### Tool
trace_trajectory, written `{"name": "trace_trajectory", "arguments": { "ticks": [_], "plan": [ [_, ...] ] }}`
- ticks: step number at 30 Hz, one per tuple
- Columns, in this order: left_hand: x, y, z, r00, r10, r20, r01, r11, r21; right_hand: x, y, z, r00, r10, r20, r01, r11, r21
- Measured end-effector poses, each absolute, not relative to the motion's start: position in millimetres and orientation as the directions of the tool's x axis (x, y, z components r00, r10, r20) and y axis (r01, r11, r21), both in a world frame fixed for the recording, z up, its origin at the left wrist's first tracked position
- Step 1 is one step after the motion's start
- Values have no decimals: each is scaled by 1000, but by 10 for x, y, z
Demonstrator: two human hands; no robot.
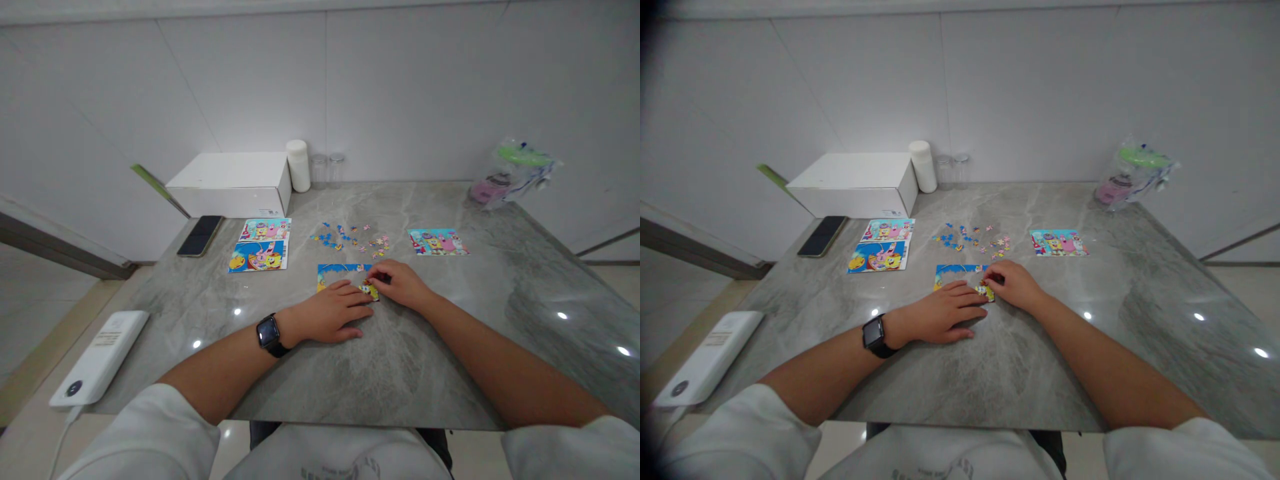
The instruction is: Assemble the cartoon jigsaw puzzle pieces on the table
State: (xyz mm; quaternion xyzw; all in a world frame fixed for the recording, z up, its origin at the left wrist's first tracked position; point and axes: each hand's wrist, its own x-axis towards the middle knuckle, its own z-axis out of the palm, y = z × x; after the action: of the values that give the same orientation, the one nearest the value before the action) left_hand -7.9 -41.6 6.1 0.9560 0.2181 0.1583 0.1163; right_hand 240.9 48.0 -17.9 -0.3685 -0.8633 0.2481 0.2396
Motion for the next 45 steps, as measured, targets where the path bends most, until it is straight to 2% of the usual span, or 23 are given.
{"name": "trace_trajectory", "arguments": {
  "ticks": [3,7,14,16,19,22,25,35,39,45],
  "plan": [
    [-82,-416,50,858,456,237,387,-877,286,2409,478,-182,-603,770,209,516,576,-634],
    [-83,-410,41,859,451,242,380,-879,287,2417,484,-199,-548,824,145,491,457,-742],
    [-78,-403,71,847,458,270,371,-873,315,2398,460,-125,-451,884,121,338,295,-894],
    [-76,-389,94,796,524,303,418,-838,350,2377,431,-93,-439,891,113,277,254,-927],
    [-77,-350,105,622,697,355,543,-712,445,2332,360,-59,-446,890,94,214,208,-955],
    [-87,-306,71,439,818,371,596,-574,561,2270,264,-39,-482,873,75,181,184,-966],
    [-92,-277,23,358,855,375,553,-518,652,2215,180,-19,-507,859,70,206,200,-958],
    [-59,-284,64,303,903,303,450,-416,790,2178,106,62,-581,806,114,333,363,-870],
    [-52,-294,60,305,908,289,437,-403,804,2150,75,79,-551,811,196,313,418,-853],
    [-54,-290,32,314,912,264,431,-385,816,2121,52,46,-589,796,141,292,372,-881]
  ]
}}
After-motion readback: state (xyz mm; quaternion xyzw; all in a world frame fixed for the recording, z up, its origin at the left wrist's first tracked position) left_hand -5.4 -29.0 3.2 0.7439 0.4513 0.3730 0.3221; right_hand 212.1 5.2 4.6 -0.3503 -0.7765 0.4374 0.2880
